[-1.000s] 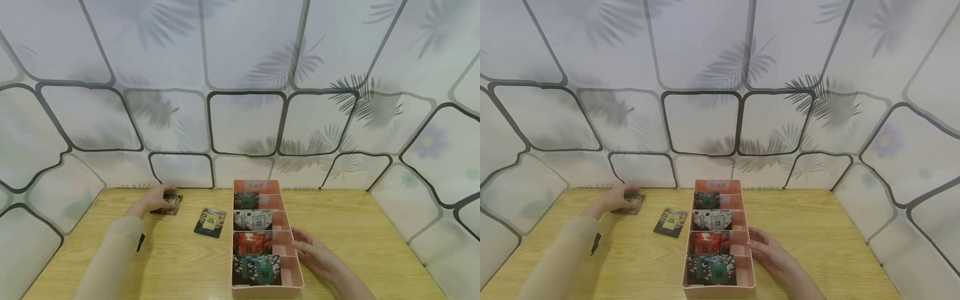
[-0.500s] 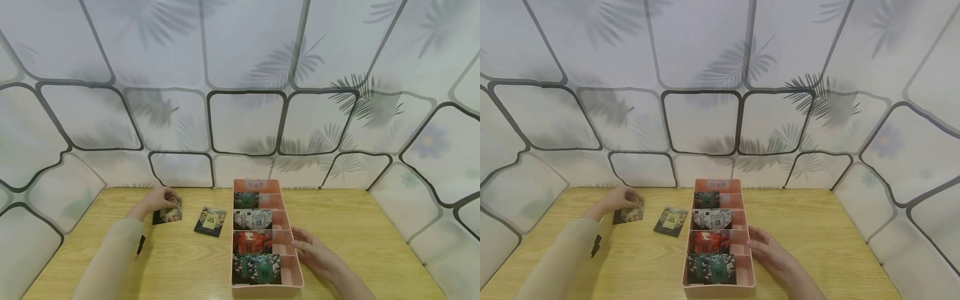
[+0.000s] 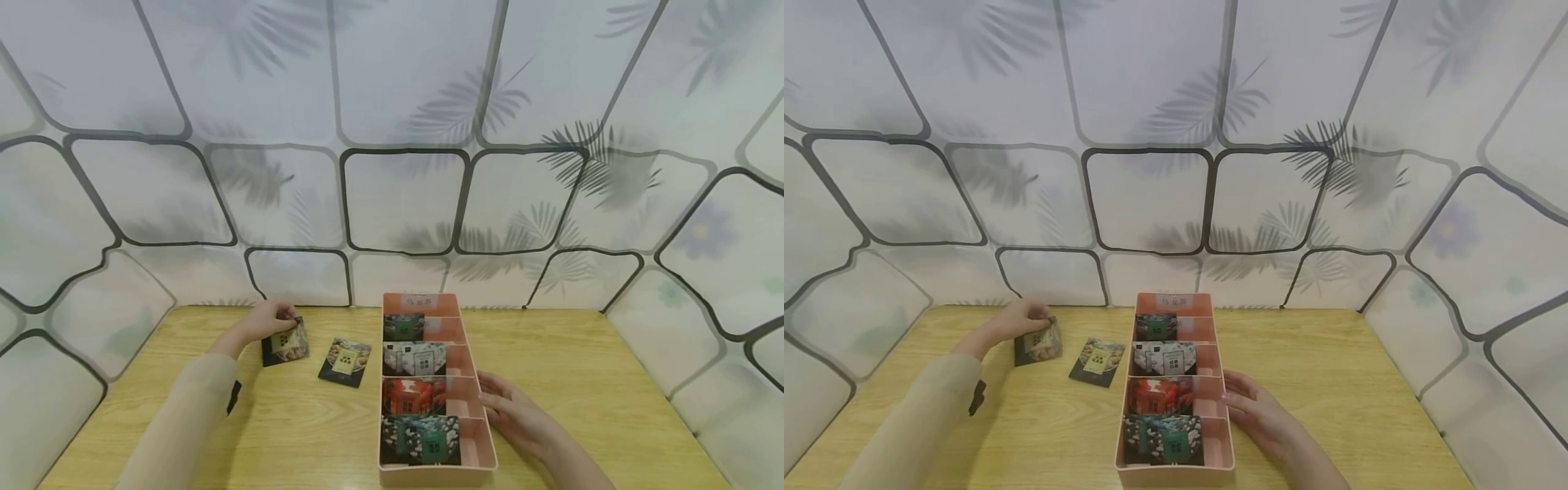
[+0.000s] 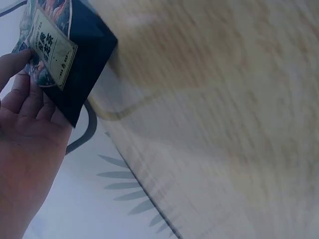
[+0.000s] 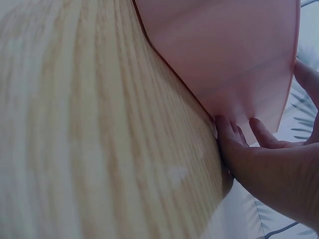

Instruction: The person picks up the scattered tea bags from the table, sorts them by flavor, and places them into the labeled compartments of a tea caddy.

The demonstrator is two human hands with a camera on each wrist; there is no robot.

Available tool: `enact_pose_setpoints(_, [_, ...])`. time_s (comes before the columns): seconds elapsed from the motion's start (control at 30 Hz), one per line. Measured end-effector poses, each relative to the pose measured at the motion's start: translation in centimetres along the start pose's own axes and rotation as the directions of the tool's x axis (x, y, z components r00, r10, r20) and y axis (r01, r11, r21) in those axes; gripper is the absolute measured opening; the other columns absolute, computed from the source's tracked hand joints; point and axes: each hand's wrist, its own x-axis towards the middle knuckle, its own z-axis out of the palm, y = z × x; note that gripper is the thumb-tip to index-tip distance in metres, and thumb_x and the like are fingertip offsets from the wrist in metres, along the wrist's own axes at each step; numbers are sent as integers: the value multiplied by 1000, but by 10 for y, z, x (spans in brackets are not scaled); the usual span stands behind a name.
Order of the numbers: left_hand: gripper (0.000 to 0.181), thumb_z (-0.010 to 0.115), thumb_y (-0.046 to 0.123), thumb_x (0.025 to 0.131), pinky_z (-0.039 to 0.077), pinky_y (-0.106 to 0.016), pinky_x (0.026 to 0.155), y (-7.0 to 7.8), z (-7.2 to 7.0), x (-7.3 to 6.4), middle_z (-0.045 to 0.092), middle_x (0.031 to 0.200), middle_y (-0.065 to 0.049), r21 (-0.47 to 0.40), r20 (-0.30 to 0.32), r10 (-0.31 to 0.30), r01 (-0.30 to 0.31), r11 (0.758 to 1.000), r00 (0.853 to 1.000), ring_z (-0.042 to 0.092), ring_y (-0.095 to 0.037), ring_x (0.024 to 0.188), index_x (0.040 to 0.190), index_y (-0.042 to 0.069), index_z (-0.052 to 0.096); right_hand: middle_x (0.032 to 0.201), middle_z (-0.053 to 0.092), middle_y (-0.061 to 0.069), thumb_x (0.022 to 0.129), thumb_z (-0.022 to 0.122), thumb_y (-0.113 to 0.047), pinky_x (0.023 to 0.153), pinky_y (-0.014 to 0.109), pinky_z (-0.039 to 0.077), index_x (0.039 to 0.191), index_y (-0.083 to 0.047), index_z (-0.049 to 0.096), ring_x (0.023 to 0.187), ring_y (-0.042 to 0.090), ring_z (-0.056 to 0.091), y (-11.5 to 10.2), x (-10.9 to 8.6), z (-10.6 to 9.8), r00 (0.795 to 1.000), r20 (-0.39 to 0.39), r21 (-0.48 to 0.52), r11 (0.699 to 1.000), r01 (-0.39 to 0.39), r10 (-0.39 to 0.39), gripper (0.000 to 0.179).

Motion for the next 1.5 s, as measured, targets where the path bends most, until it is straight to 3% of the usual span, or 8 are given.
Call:
enact_pose_setpoints(0.17, [13, 62, 6, 104, 51, -32, 75, 11, -4, 4, 72, 101, -18, 53, -3, 27, -27, 998, 1000, 61, -14, 86, 107, -5, 70, 172, 8, 35, 113, 51, -25, 109, 22, 48, 165, 12, -3, 131, 3, 55, 1, -2, -1, 1000, -8, 4, 1000, 3, -3, 83])
enact_pose_setpoints(0.3, [13, 64, 4, 103, 52, -31, 74, 19, -9, 9, 73, 98, -19, 47, 12, 58, -59, 997, 998, 62, -13, 84, 105, -6, 70, 171, 13, 34, 113, 51, -25, 109, 23, 48, 164, 13, -3, 130, 2, 55, 2, -3, -2, 1000, -7, 0, 1000, 14, -14, 84])
enact_pose_setpoints(0.63, [15, 68, 7, 101, 54, -32, 75, 35, -19, 15, 74, 97, -15, 10, -14, 17, -17, 1000, 1000, 62, -11, 82, 107, -6, 71, 166, 35, 15, 113, 51, -25, 110, 22, 48, 165, 11, -1, 129, 2, 56, 0, -2, -3, 1000, -5, 7, 1000, 8, -8, 82])
enact_pose_setpoints(0.83, [14, 68, 5, 99, 54, -28, 73, 43, -24, 19, 75, 93, -15, -5, -45, 41, -41, 999, 998, 62, -9, 80, 104, -7, 72, 171, 18, 32, 113, 51, -27, 110, 22, 48, 166, 10, 0, 135, 7, 53, -1, -1, -1, 1000, -13, -5, 1000, -11, 11, 82])
enact_pose_setpoints(0.93, [12, 68, 5, 98, 54, -25, 72, 48, -25, 23, 75, 93, -14, -12, -71, 32, -33, 999, 997, 62, -8, 80, 103, -5, 71, 173, 6, 35, 113, 50, -28, 110, 22, 48, 166, 10, -1, 138, 10, 51, -1, -1, 0, 1000, -17, -9, 1000, -26, 25, 83])
enact_pose_setpoints(1.23, [12, 68, 6, 99, 55, -25, 77, 68, -21, 29, 76, 101, -19, -19, -163, 54, -57, 998, 985, 66, -11, 88, 104, -4, 74, 172, 18, 28, 114, 49, -26, 110, 22, 47, 166, 10, -1, 134, 5, 53, -2, 0, -1, 1000, 12, 1, 1000, -7, 7, 80])
enact_pose_setpoints(1.5, [14, 68, 10, 101, 57, -29, 81, 86, -10, 35, 75, 105, -18, -60, -198, 63, -76, 995, 978, 70, -21, 95, 108, -1, 74, 172, 5, 35, 113, 49, -26, 109, 21, 48, 165, 10, -3, 135, 6, 52, -1, 0, 1, 1000, 2, 1, 1000, -16, 16, 82])
